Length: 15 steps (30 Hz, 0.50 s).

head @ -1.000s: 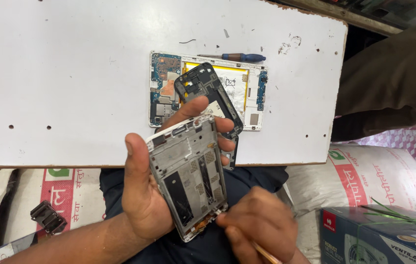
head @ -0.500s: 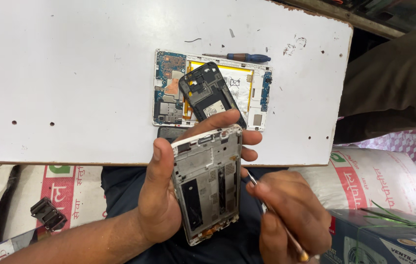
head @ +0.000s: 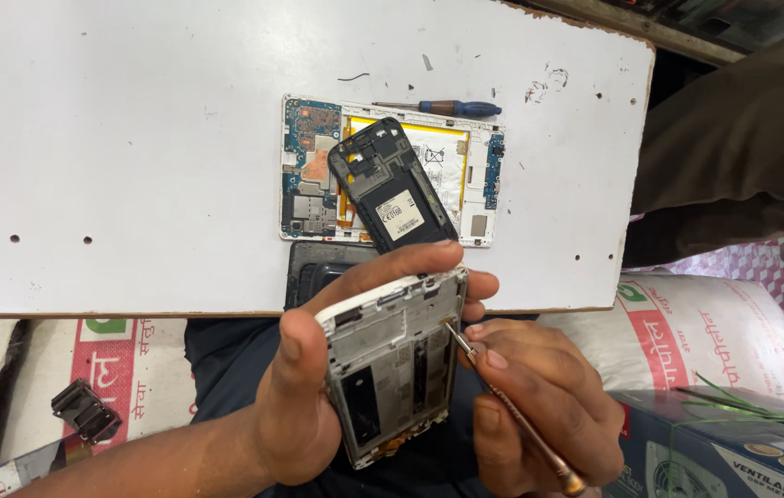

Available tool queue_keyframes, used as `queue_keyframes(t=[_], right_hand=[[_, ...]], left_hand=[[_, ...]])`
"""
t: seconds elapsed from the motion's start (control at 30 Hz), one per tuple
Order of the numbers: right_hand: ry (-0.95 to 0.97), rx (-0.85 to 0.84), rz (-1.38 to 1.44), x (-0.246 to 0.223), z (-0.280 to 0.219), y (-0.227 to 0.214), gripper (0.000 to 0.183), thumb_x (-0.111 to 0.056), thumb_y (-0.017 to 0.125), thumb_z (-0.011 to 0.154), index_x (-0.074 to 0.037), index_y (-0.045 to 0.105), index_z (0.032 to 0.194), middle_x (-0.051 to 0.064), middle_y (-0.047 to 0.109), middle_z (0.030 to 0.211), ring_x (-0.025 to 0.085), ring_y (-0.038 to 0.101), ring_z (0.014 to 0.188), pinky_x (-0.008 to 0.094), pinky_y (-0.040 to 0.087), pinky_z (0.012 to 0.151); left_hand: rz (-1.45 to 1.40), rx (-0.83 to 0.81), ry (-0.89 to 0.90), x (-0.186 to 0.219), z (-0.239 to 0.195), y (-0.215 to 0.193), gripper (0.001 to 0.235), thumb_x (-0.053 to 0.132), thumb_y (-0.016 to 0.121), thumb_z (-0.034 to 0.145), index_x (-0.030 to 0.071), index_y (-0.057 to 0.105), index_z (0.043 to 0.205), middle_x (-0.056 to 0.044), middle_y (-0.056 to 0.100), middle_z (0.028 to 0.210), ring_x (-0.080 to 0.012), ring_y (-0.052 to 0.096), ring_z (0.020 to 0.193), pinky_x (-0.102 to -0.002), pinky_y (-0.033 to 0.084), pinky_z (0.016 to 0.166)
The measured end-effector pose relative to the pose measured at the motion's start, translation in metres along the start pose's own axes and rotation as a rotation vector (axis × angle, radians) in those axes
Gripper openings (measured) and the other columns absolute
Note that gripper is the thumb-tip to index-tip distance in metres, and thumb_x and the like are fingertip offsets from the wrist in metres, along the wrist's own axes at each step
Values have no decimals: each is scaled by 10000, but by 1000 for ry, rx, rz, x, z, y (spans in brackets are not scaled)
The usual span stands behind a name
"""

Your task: The person uses a screwdriver to remove screws from a disassembled mobile phone placed on a white board on their lap. They carefully unscrew multiple fasteners, lift the back cover, and continue to manipulate internal components while seated.

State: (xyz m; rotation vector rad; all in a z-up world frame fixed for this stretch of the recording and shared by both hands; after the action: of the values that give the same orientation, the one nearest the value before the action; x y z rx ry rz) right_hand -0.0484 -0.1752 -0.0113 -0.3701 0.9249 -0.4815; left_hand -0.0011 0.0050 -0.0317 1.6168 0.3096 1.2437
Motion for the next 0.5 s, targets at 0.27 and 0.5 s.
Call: queue_keyframes(t=[0.27, 0.5], right_hand=[[-69, 7, 25, -5, -2, 0, 167, -79, 669, 990, -43, 655, 1153, 114, 709, 1053, 299, 755, 1026, 449, 640, 958], [-70, 13, 33, -10, -10, 10, 213, -78, 714, 980, -133, 664, 1179, 52, 700, 1128, 275, 764, 1066, 481, 614, 989]], left_hand=[[255, -12, 232, 0, -5, 8, 890, 758, 398, 990, -17, 448, 1425, -281, 542, 1384, -328, 581, 1321, -502, 510, 1170], [470, -71, 294, 1, -21, 12, 393, 290, 599, 1107, 82, 427, 1393, -254, 480, 1389, -315, 585, 1331, -489, 549, 1184]])
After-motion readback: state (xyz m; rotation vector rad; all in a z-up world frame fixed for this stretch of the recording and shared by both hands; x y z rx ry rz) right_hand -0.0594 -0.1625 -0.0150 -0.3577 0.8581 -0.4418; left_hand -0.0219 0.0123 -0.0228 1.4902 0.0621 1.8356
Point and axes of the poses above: each hand's wrist, its own z-axis towards the middle knuckle, its own y-axis out of the palm, x = y × z, the point moved 1 cm from there along z, towards the middle knuckle
